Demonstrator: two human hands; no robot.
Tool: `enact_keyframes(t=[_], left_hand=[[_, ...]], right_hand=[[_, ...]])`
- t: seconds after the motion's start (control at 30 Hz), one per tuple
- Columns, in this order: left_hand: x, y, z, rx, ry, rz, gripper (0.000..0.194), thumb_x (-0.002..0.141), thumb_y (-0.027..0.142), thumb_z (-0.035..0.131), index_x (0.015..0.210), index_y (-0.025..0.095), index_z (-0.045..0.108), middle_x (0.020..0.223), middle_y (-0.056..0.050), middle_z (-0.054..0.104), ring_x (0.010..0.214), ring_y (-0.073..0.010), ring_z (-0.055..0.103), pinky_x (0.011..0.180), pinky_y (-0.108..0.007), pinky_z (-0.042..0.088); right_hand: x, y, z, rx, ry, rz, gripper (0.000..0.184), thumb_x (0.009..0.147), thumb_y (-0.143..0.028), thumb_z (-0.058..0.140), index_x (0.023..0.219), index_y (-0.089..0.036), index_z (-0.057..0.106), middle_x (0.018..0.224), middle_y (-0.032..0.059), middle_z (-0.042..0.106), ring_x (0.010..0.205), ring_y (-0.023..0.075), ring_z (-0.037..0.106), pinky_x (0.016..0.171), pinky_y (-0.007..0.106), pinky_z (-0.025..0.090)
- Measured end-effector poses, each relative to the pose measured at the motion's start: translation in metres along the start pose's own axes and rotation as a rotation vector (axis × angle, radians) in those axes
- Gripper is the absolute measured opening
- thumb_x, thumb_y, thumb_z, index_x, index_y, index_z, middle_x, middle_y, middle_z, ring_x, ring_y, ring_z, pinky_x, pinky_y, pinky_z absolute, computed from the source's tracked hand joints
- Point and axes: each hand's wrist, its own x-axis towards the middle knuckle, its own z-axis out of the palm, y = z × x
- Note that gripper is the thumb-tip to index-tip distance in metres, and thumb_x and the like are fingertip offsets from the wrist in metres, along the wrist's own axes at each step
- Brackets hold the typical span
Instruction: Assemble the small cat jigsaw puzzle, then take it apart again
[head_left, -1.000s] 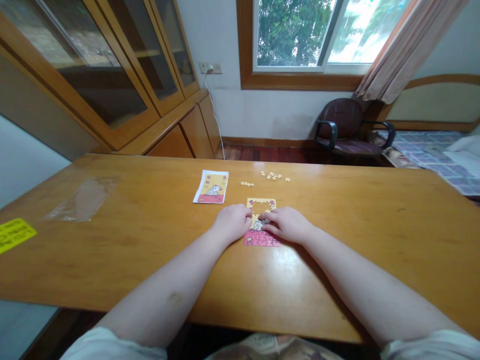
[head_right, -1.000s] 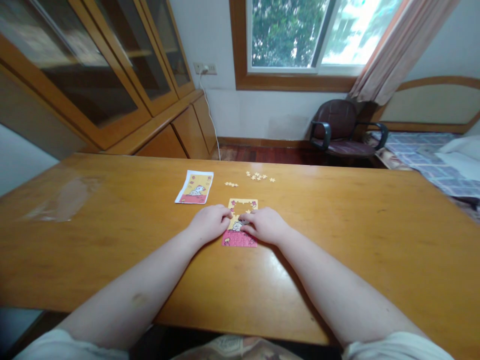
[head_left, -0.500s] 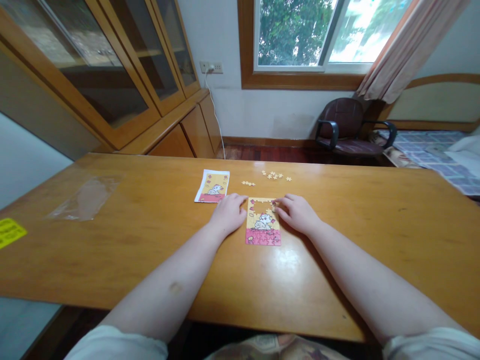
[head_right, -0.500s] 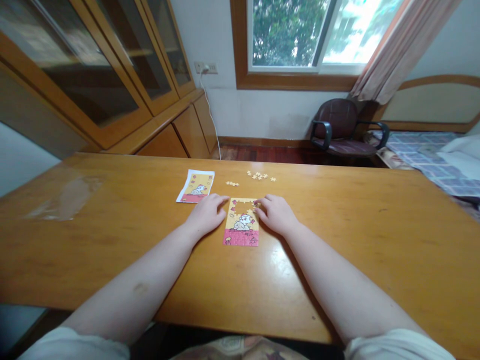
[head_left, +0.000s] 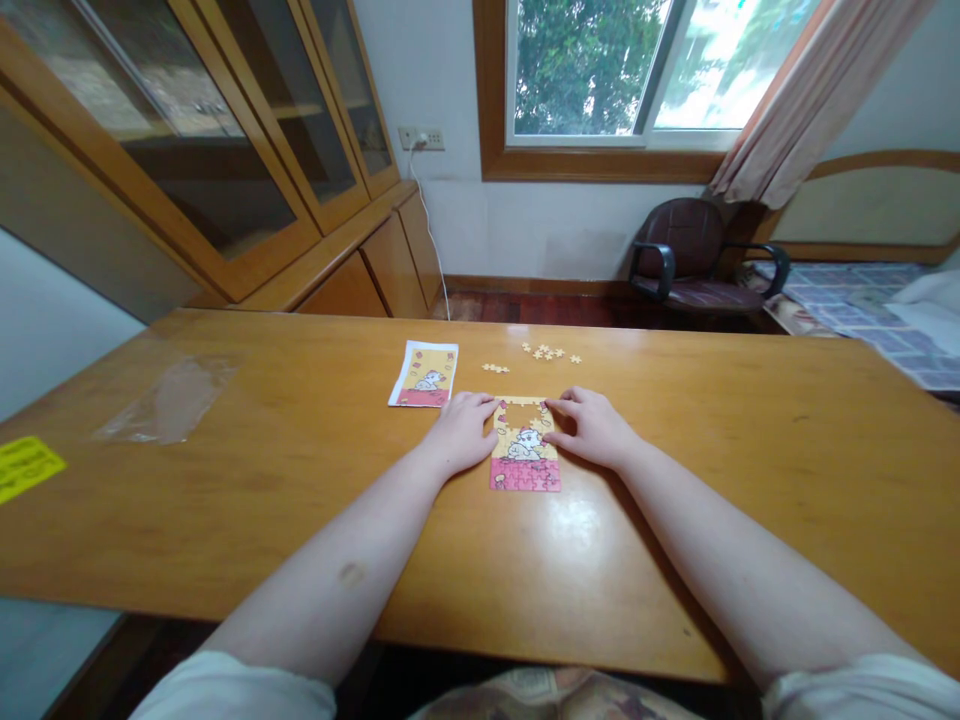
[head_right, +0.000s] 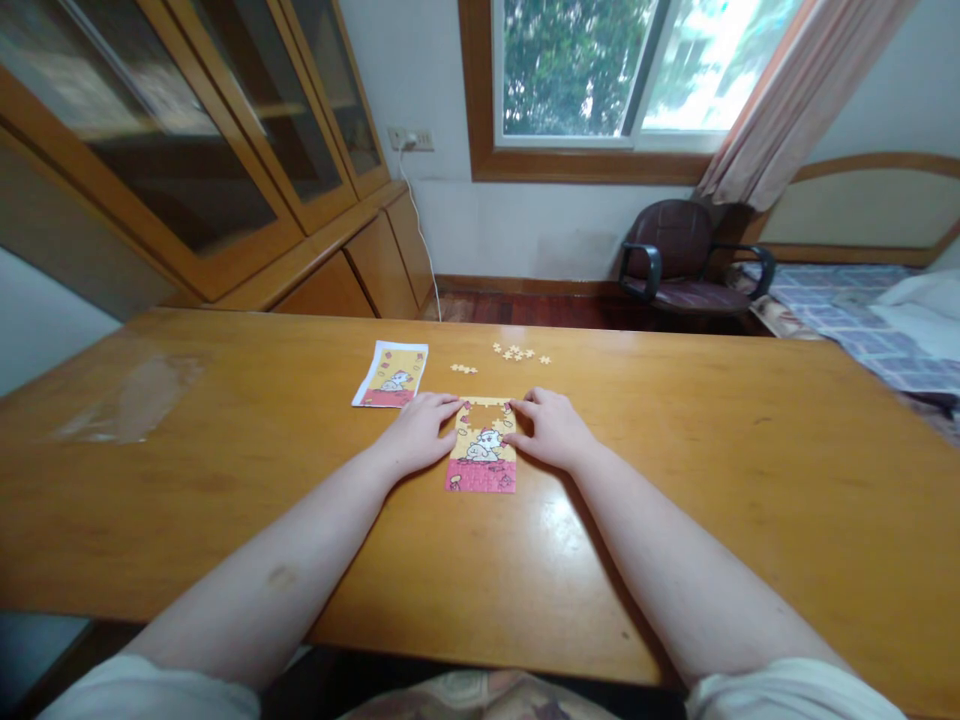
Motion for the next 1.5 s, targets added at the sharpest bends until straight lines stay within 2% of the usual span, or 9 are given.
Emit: enact_keyframes(t=[0.2,0.4,0.57,0.73,0.87,1.03,1.2,1.37,1.5], left_hand=[[0.002,-0.002,0.003,-0.017,0.034,0.007,0.046,0.079,0.023,0.054,0.124,0.016,0.059,0.126,-0.011,0.06,0.116,-0.0273,0.05,0.104,-0.041,0.038],[0.009,-0.006,0.004,-0.128,0.127,-0.092,0.032,0.083,0.022,0.047,0.108,0.016,0.066,0.11,-0.009,0.067,0.106,-0.023,0.058,0.098,-0.037,0.044],[0.013,-0.008,0.005,-0.192,0.192,-0.118,0.025,0.083,0.019,0.047,0.098,0.018,0.068,0.103,-0.007,0.069,0.102,-0.0214,0.06,0.095,-0.035,0.046],[0.016,-0.011,0.009,-0.197,0.204,-0.087,0.024,0.082,0.017,0.048,0.094,0.017,0.069,0.099,-0.007,0.069,0.096,-0.0221,0.061,0.09,-0.036,0.047],[0.017,-0.012,0.012,-0.188,0.212,-0.077,0.023,0.083,0.017,0.049,0.094,0.017,0.069,0.098,-0.007,0.07,0.096,-0.0221,0.061,0.091,-0.037,0.047],[0.016,-0.009,0.01,-0.201,0.204,-0.076,0.023,0.082,0.016,0.05,0.094,0.018,0.069,0.099,-0.006,0.07,0.097,-0.0218,0.061,0.091,-0.037,0.047],[0.015,-0.006,0.008,-0.215,0.18,-0.064,0.023,0.083,0.017,0.049,0.094,0.018,0.07,0.097,-0.006,0.069,0.096,-0.0219,0.061,0.089,-0.037,0.048],[0.013,-0.004,0.009,-0.215,0.184,0.01,0.022,0.084,0.02,0.052,0.097,0.019,0.069,0.099,-0.006,0.069,0.097,-0.0216,0.06,0.09,-0.037,0.047],[0.011,-0.002,0.009,-0.207,0.181,0.105,0.022,0.084,0.021,0.053,0.1,0.019,0.068,0.1,-0.006,0.069,0.098,-0.0213,0.06,0.09,-0.037,0.046]], right_hand=[[-0.001,0.0,0.002,0.012,0.042,0.018,0.051,0.084,-0.052,0.058,0.12,-0.016,0.063,0.101,0.0113,0.061,0.094,0.0237,0.058,0.088,0.036,0.043],[0.01,-0.013,0.005,0.054,0.142,0.175,0.032,0.094,-0.037,0.045,0.106,-0.018,0.067,0.103,0.0099,0.064,0.096,0.0203,0.06,0.088,0.031,0.045],[0.055,-0.024,0.005,-0.04,0.011,0.253,0.031,0.094,-0.037,0.046,0.106,-0.02,0.069,0.109,0.0104,0.064,0.096,0.0213,0.062,0.083,0.03,0.046],[0.109,-0.025,0.019,-0.069,0.001,0.299,0.034,0.094,-0.037,0.047,0.117,-0.02,0.067,0.115,0.01,0.063,0.103,0.0213,0.06,0.088,0.028,0.044],[0.123,-0.025,0.032,-0.058,-0.006,0.269,0.034,0.093,-0.042,0.048,0.112,-0.023,0.07,0.114,0.0094,0.063,0.101,0.0199,0.061,0.088,0.026,0.043],[0.123,-0.02,0.035,0.029,0.007,0.326,0.023,0.089,-0.035,0.057,0.1,-0.021,0.072,0.109,0.0082,0.066,0.098,0.0195,0.061,0.086,0.027,0.043],[0.117,-0.016,0.023,0.121,-0.042,0.389,0.013,0.081,-0.027,0.066,0.087,-0.017,0.071,0.096,0.0084,0.071,0.088,0.0177,0.063,0.077,0.026,0.045],[0.068,-0.014,0.003,0.372,0.001,0.411,0.011,0.078,-0.026,0.067,0.084,-0.016,0.068,0.081,0.0034,0.071,0.069,0.0132,0.06,0.063,0.023,0.043],[0.017,-0.02,0.001,0.584,-0.086,0.35,0.01,0.075,-0.025,0.067,0.078,-0.015,0.068,0.072,0.0021,0.068,0.066,0.0129,0.058,0.064,0.024,0.042]])
